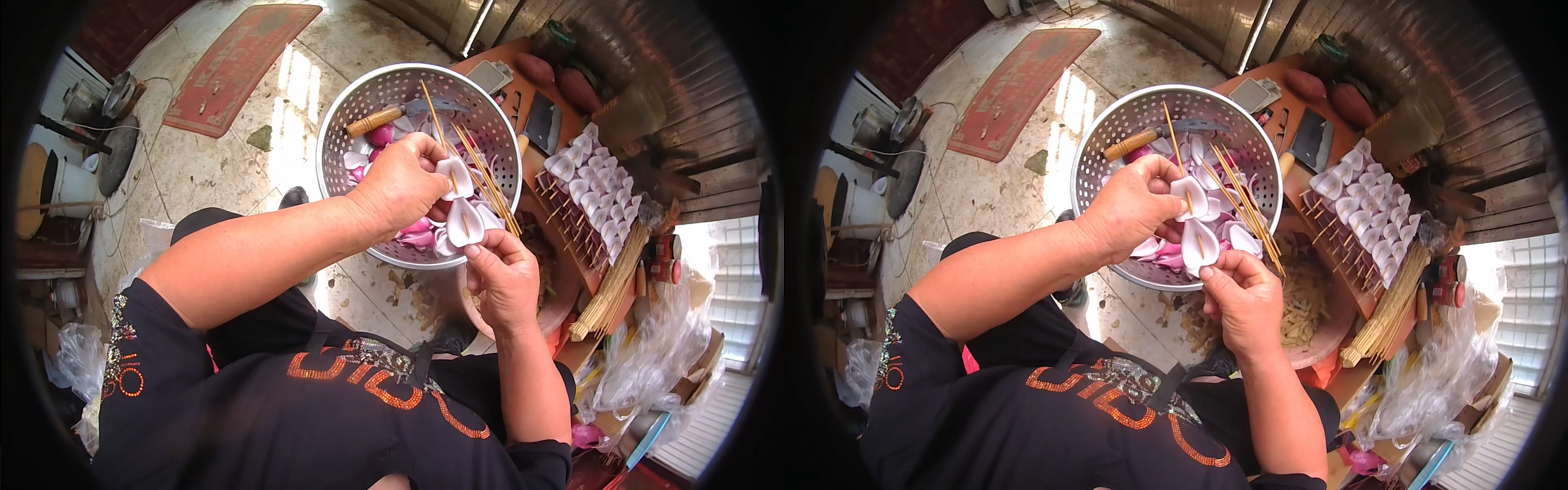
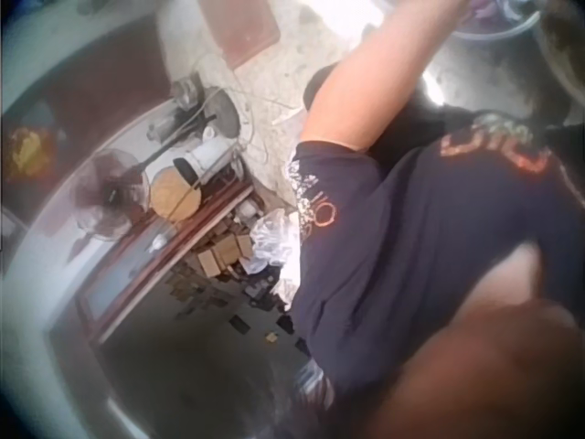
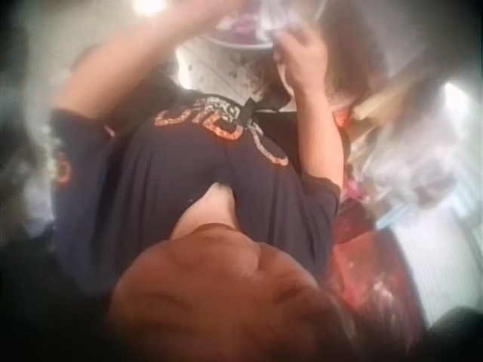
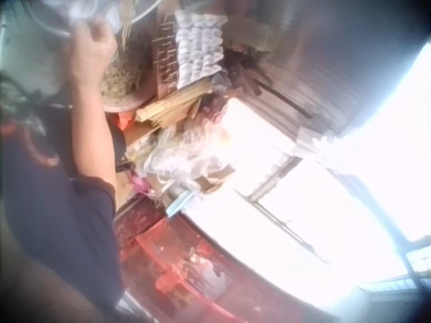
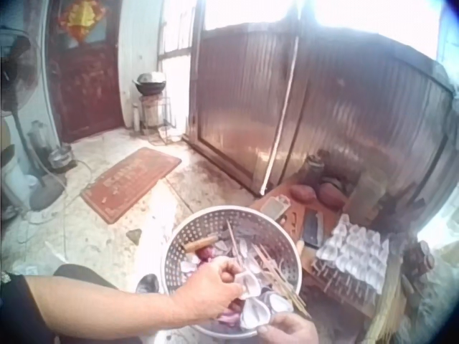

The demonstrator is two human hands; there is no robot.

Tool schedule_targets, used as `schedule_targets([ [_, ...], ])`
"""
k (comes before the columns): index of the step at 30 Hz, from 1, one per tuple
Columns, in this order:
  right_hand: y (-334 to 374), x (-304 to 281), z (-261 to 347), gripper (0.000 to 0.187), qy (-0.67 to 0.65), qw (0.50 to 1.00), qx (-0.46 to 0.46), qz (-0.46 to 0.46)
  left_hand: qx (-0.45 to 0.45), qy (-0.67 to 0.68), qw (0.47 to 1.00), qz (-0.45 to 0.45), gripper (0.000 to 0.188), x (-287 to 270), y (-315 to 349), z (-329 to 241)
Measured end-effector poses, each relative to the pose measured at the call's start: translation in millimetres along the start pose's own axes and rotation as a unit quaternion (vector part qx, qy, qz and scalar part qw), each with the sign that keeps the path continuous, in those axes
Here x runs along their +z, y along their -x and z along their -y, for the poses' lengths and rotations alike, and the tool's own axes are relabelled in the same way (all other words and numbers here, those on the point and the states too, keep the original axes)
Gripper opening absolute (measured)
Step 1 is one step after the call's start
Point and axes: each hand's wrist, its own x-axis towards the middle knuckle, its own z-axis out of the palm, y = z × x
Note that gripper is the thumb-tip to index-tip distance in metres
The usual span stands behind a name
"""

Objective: The person uses a small knife to trim white and pink petal-shaped items in a metal colander. They then insert wooden skewers into the trimmed pieces and place the assembled items onto a wooden drying rack.

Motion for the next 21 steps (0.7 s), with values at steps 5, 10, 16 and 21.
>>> schedule_targets([
  [5, -2.0, -1.5, -0.8, 0.012, -0.005, 1.000, -0.001, -0.003, -0.013, -0.010, 1.000, 0.009, 0.027, -1.2, -1.6, -1.7],
  [10, -5.5, -9.7, 4.9, 0.012, -0.062, 0.998, -0.015, -0.018, 0.004, -0.054, 0.999, -0.003, 0.035, -16.6, -26.6, -4.3],
  [16, -4.1, -10.3, 6.3, 0.013, -0.075, 0.997, -0.006, -0.027, 0.033, -0.567, 0.823, 0.022, 0.030, -29.5, -57.0, 32.7],
  [21, -3.6, -15.5, 5.1, 0.012, -0.071, 0.997, 0.003, -0.015, -0.060, -0.616, 0.784, 0.036, 0.034, -18.0, -58.6, 68.9],
])
